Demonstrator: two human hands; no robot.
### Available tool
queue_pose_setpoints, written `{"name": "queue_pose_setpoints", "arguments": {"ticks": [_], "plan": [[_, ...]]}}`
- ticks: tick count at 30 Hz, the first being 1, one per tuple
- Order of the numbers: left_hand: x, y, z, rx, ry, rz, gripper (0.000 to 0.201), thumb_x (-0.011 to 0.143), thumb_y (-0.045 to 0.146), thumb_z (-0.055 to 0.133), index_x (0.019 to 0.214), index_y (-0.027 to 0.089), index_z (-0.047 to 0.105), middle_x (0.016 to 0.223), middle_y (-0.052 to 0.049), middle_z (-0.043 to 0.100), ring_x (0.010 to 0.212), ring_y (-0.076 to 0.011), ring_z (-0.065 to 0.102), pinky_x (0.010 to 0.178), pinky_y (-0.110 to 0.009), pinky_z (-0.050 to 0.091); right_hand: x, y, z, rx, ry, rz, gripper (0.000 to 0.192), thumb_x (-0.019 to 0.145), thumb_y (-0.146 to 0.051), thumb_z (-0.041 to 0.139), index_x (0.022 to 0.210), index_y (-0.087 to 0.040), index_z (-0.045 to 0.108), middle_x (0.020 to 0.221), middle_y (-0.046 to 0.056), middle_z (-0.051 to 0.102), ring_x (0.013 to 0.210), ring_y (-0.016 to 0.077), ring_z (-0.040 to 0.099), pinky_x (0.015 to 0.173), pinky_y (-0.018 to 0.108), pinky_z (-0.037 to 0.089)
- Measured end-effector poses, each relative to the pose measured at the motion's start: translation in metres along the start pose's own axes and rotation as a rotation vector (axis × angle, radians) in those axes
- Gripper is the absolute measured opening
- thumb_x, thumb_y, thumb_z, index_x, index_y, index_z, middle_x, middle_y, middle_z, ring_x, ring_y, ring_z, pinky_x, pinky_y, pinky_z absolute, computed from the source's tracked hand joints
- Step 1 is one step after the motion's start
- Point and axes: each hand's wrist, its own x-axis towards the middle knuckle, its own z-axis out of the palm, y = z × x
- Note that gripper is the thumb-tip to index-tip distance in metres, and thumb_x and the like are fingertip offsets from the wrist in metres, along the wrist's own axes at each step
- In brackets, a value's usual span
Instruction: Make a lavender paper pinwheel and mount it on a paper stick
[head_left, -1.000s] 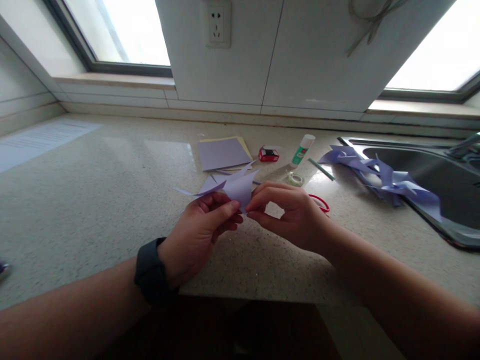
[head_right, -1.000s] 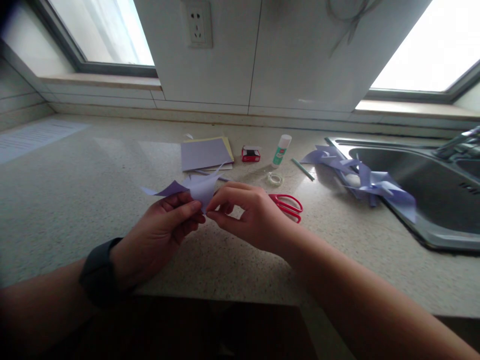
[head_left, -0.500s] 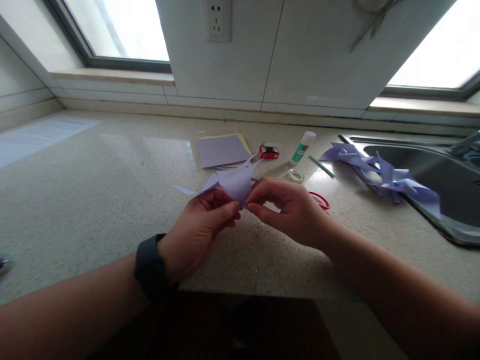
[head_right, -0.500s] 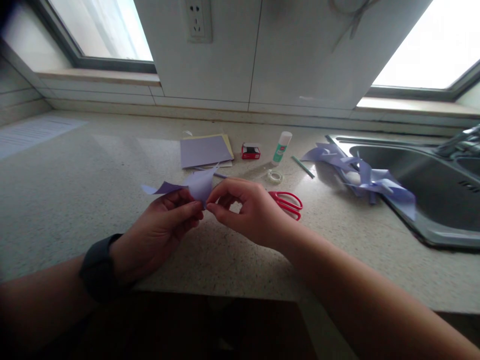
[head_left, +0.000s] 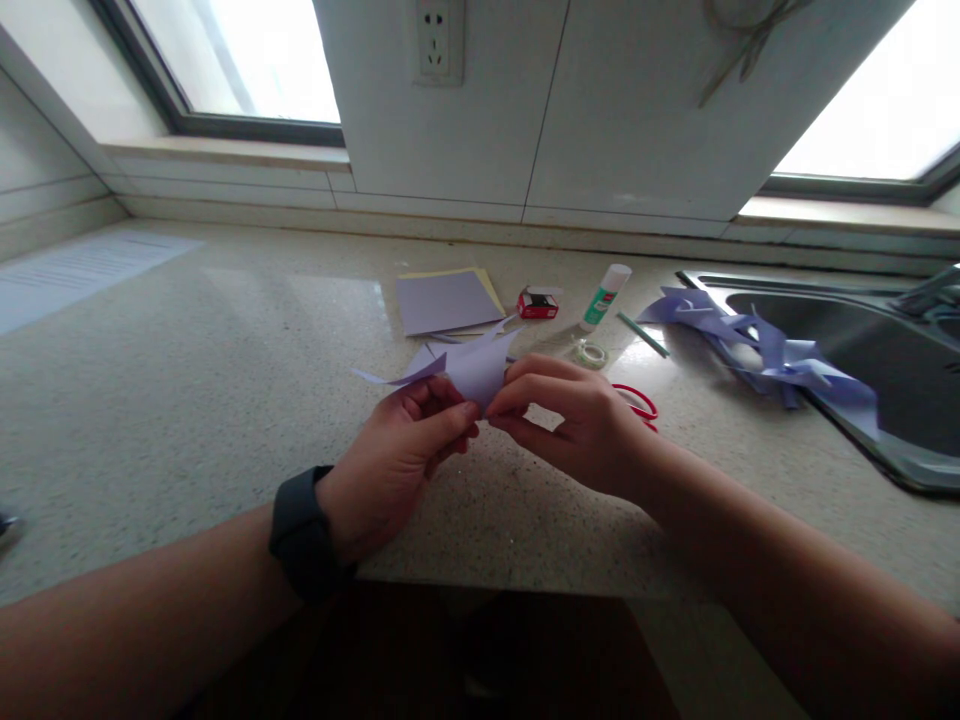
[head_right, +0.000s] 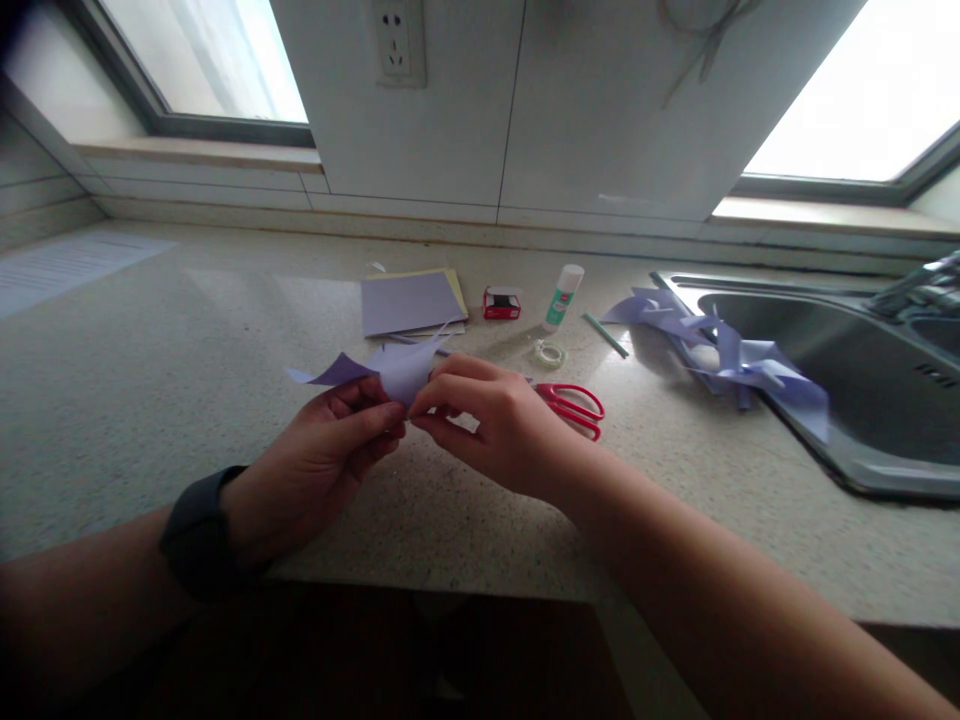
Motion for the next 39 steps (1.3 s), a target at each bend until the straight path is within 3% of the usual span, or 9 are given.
{"name": "queue_pose_setpoints", "arguments": {"ticks": [5,19,29,39], "plan": [[0.001,-0.001,0.0,0.006,-0.003,0.02,0.015,0.079,0.019,0.081,0.082,0.016,0.066,0.077,0.003,0.061,0.066,-0.0075,0.053,0.064,-0.019,0.044,0.001,0.0,0.001,0.017,-0.004,-0.01,0.005,0.095,-0.014,0.064,0.095,-0.018,0.068,0.093,0.003,0.059,0.084,0.0139,0.059,0.072,0.028,0.048],[0.001,-0.001,0.0,0.097,-0.013,0.057,0.017,0.078,0.023,0.082,0.082,0.016,0.066,0.077,0.002,0.06,0.068,-0.0093,0.051,0.064,-0.021,0.04,-0.002,0.001,0.009,0.185,0.06,0.209,0.005,0.092,-0.018,0.068,0.095,-0.019,0.065,0.082,-0.001,0.063,0.074,0.0121,0.059,0.067,0.026,0.049],[0.002,-0.001,-0.002,0.098,-0.103,0.019,0.018,0.085,0.031,0.079,0.093,0.017,0.07,0.09,-0.001,0.065,0.072,-0.0099,0.055,0.067,-0.022,0.045,-0.004,0.004,0.011,0.266,0.095,0.236,0.015,0.091,-0.018,0.07,0.103,-0.021,0.062,0.087,-0.001,0.062,0.077,0.0125,0.06,0.07,0.028,0.05],[0.002,-0.001,-0.002,0.143,-0.038,0.004,0.022,0.084,0.032,0.08,0.075,0.017,0.068,0.073,0.001,0.065,0.067,-0.01,0.057,0.064,-0.022,0.045,-0.004,0.004,0.009,0.332,0.12,0.285,0.024,0.088,-0.025,0.076,0.107,-0.022,0.06,0.089,0.0,0.067,0.079,0.0138,0.065,0.073,0.029,0.054]]}}
